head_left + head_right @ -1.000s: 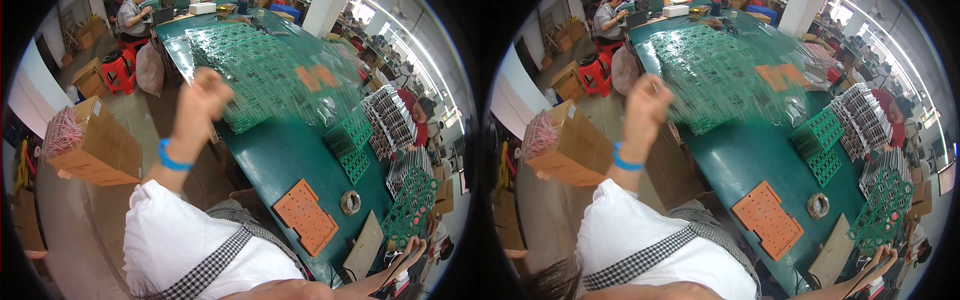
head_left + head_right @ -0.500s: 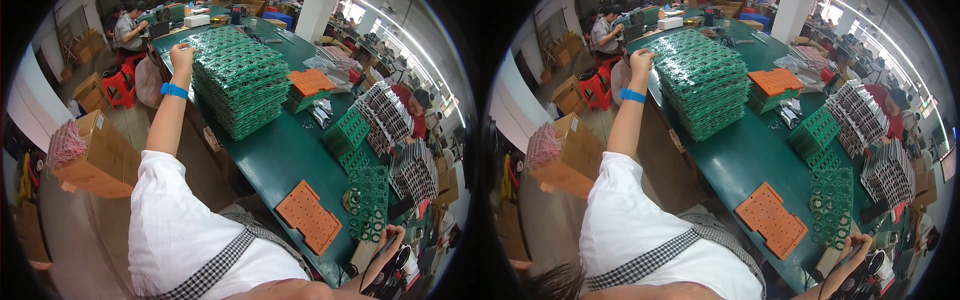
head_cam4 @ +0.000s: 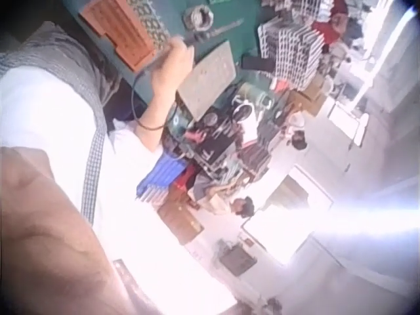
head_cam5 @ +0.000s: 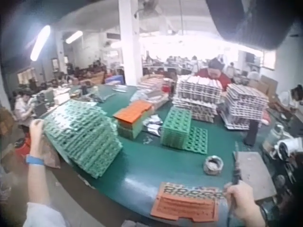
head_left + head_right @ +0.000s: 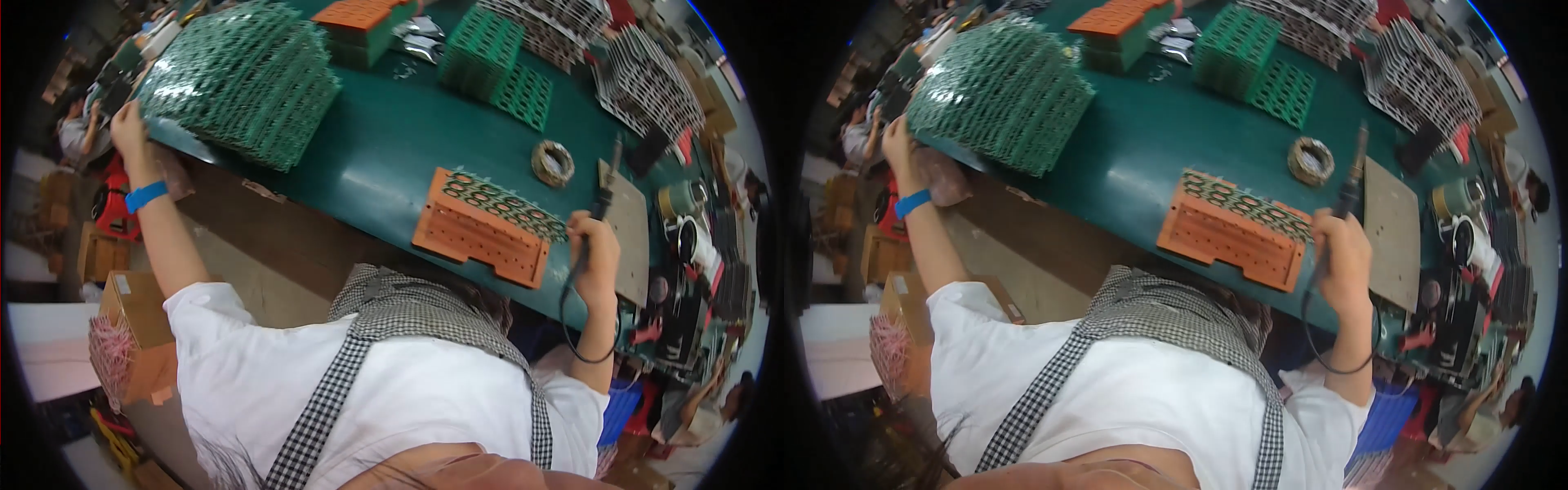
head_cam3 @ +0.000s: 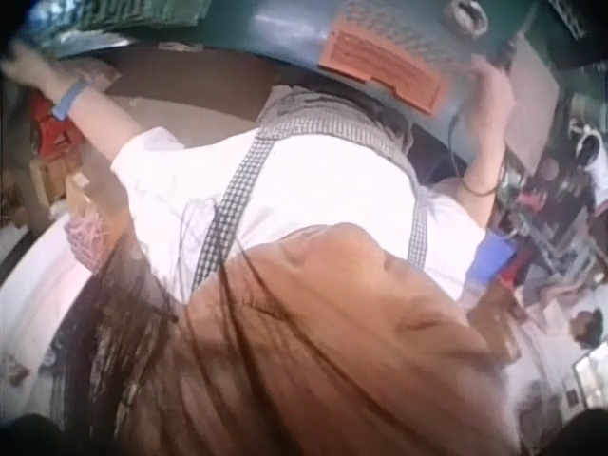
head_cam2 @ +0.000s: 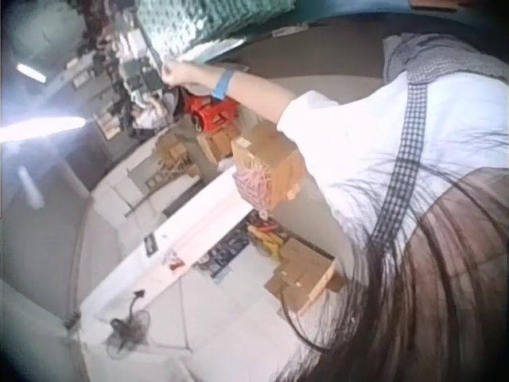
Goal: The person removes a board, solders components on a circuit board panel using a soldering iron, swaps the finished panel for a new one in the fixture, and solders the new circuit board panel.
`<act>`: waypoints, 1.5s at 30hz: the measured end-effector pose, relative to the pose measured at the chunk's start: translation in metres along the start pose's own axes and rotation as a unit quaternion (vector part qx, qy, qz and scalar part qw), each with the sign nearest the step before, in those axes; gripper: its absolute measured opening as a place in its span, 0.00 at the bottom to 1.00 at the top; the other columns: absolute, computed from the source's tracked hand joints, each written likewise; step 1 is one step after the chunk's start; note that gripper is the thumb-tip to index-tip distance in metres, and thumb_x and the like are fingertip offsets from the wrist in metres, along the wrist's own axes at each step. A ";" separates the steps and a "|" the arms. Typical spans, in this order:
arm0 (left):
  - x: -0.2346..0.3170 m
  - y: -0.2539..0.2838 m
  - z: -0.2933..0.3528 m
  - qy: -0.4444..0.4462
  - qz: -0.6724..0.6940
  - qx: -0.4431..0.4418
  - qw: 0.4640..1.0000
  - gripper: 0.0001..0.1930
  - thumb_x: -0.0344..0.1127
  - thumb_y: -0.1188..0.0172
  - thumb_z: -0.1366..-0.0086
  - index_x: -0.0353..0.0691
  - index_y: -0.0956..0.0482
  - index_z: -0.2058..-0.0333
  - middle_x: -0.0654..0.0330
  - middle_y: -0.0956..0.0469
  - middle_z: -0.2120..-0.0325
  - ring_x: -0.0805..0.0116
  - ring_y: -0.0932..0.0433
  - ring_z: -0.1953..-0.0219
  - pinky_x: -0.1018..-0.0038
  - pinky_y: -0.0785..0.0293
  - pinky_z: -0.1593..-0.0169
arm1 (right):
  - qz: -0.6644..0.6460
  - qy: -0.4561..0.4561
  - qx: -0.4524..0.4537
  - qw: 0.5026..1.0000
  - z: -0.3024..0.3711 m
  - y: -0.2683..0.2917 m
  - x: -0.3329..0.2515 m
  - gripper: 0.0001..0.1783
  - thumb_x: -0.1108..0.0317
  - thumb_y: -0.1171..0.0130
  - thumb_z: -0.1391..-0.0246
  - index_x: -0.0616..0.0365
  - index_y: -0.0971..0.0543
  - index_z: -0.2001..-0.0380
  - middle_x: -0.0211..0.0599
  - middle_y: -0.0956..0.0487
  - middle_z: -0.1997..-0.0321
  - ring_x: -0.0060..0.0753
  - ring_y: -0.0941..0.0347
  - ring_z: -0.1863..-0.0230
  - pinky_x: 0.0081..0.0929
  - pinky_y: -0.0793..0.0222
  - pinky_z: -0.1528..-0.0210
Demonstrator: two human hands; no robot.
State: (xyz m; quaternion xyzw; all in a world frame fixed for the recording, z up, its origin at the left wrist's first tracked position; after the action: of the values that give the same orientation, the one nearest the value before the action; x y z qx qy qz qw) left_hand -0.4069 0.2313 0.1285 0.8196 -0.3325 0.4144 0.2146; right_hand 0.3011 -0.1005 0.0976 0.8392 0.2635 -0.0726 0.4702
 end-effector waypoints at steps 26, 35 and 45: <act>0.175 -0.209 0.493 -0.293 -0.034 -0.673 0.678 0.18 0.37 0.36 0.48 0.46 0.25 0.57 0.57 0.30 0.51 0.63 0.23 0.75 0.71 0.25 0.73 | 0.070 -0.167 -0.046 0.982 0.070 -0.020 0.021 0.18 0.69 0.29 0.65 0.57 0.32 0.77 0.42 0.20 0.63 0.43 0.24 0.71 0.32 0.31 0.73; 0.177 -0.217 0.499 -0.359 -0.106 -0.688 0.622 0.24 0.44 0.35 0.51 0.52 0.25 0.53 0.58 0.31 0.48 0.70 0.23 0.73 0.76 0.25 0.72 | 0.075 -0.173 -0.170 0.967 0.056 -0.060 0.042 0.19 0.69 0.33 0.64 0.56 0.28 0.67 0.40 0.23 0.62 0.48 0.29 0.55 0.40 0.33 0.55; 0.168 -0.212 0.492 -0.264 -0.002 -0.645 0.718 0.16 0.40 0.40 0.41 0.44 0.24 0.54 0.57 0.25 0.56 0.66 0.21 0.72 0.75 0.25 0.74 | 0.248 -0.319 0.111 0.908 0.125 0.089 0.020 0.15 0.77 0.35 0.56 0.62 0.32 0.69 0.52 0.22 0.54 0.44 0.25 0.52 0.34 0.30 0.52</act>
State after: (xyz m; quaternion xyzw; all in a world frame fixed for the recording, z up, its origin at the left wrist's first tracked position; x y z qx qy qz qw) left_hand 0.0829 0.0067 -0.0275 0.5596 -0.5605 -0.1335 0.5957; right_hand 0.3795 -0.2335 0.0887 0.8564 -0.1267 -0.2459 0.4361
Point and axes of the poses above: each hand's wrist, its own z-axis away from the middle knuckle, its own y-axis out of the back of the hand, x = y × z, the point moved 6 cm from there along -z, towards the middle knuckle
